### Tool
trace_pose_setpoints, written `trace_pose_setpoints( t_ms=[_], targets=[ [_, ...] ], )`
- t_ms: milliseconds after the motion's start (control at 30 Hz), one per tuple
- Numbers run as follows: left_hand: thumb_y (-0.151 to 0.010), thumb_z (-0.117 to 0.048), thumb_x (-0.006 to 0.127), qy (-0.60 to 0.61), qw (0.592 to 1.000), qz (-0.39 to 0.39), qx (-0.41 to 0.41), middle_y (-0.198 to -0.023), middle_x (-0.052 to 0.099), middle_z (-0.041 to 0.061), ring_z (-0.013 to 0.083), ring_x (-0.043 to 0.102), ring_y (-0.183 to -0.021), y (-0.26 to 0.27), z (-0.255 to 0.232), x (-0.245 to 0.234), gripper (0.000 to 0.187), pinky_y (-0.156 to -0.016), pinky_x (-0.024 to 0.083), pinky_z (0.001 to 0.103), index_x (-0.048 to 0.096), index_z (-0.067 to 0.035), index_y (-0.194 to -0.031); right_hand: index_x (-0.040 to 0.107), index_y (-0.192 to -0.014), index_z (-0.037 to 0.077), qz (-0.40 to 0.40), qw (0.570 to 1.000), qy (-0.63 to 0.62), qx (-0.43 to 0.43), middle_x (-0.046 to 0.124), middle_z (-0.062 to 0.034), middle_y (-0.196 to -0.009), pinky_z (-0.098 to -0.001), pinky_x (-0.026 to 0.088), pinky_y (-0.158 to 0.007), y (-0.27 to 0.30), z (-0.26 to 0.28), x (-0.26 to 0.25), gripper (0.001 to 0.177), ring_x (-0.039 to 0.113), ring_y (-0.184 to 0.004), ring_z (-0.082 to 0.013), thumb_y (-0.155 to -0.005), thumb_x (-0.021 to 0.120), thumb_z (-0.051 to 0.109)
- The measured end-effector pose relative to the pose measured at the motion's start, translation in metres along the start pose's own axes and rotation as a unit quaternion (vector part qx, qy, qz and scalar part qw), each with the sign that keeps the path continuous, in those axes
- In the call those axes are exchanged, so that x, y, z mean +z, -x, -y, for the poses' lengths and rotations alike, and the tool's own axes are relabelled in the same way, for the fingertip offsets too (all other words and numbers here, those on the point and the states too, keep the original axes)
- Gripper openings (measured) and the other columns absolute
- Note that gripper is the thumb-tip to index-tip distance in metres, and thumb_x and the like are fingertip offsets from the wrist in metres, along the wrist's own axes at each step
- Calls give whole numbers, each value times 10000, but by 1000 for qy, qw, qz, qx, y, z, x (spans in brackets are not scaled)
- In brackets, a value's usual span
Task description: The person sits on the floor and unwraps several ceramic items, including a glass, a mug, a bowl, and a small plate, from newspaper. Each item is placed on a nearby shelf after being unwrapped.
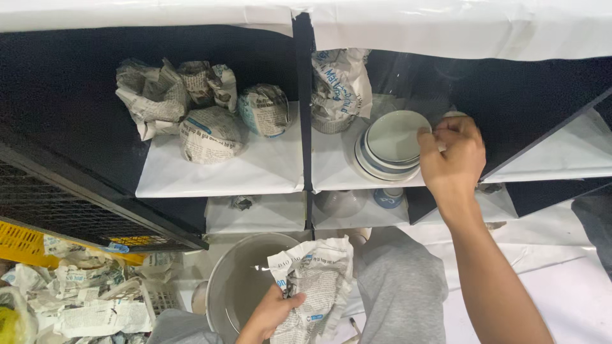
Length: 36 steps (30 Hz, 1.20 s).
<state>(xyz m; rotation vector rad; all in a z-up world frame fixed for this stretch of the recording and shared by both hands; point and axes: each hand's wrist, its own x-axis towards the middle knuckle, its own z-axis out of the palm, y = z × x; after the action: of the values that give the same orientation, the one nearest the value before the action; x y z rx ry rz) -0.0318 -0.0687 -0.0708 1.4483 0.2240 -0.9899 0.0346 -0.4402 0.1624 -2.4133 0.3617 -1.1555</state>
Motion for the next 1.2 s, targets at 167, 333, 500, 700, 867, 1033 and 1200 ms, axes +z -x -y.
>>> trace_pose_setpoints(
  t_ms=[167,333,500,700,867,1033,1200],
  targets=[
    [-856,-58,731,1,999,-14,-29,-1197,739,170,250,730,-1052,2,-1,3,509,-925,579,380,543,53,-1316,746,-720,36,14,991,120,-65,730,-109,-1091,-472,476,-914,-2,0,-5,311,649,-1021,-339,-933,770,261],
    [-857,-73,742,-34,999,-12,6,-1177,749,156,216,714,-1042,-3,7,0,494,-916,563,345,575,60,-1302,710,-650,78,20,977,186,-106,748,-90,-1100,-459,477,-917,-6,3,-11,378,646,-1029,-331,-940,762,314],
    [-867,-98,748,-57,998,-15,-2,-1170,753,174,220,727,-1043,-10,13,-2,469,-917,568,336,591,95,-1264,699,-635,91,52,963,238,-113,738,-95,-996,-466,480,-866,-9,9,-16,408,637,-975,-333,-968,722,327],
    [-883,-104,752,-68,997,-25,-20,-1202,733,159,211,723,-1070,-7,11,-1,471,-926,566,331,567,81,-1274,746,-690,145,73,939,314,-119,711,-120,-900,-468,471,-754,-8,13,-21,360,635,-882,-345,-947,721,396],
    [-869,-65,726,-12,1000,-7,-10,-1215,730,157,229,720,-1075,-2,5,-2,475,-927,569,346,558,65,-1294,771,-726,132,108,940,308,-96,690,-114,-774,-461,485,-790,-13,17,-33,467,647,-771,-313,-1016,752,498],
    [-841,-20,710,64,998,6,12,-1237,726,158,251,721,-1065,10,-11,-15,524,-914,585,383,555,30,-1339,780,-794,124,51,955,273,-109,695,-79,-833,-416,481,-805,-7,52,-57,375,646,-812,-293,-1018,788,424],
    [-831,20,736,104,992,-39,53,-1254,720,142,244,710,-1092,14,-36,-40,547,-948,576,381,567,13,-1351,742,-809,31,112,976,54,-180,660,-109,-761,-402,441,-714,32,101,-48,164,628,-730,-287,-852,848,148]
  ],
)
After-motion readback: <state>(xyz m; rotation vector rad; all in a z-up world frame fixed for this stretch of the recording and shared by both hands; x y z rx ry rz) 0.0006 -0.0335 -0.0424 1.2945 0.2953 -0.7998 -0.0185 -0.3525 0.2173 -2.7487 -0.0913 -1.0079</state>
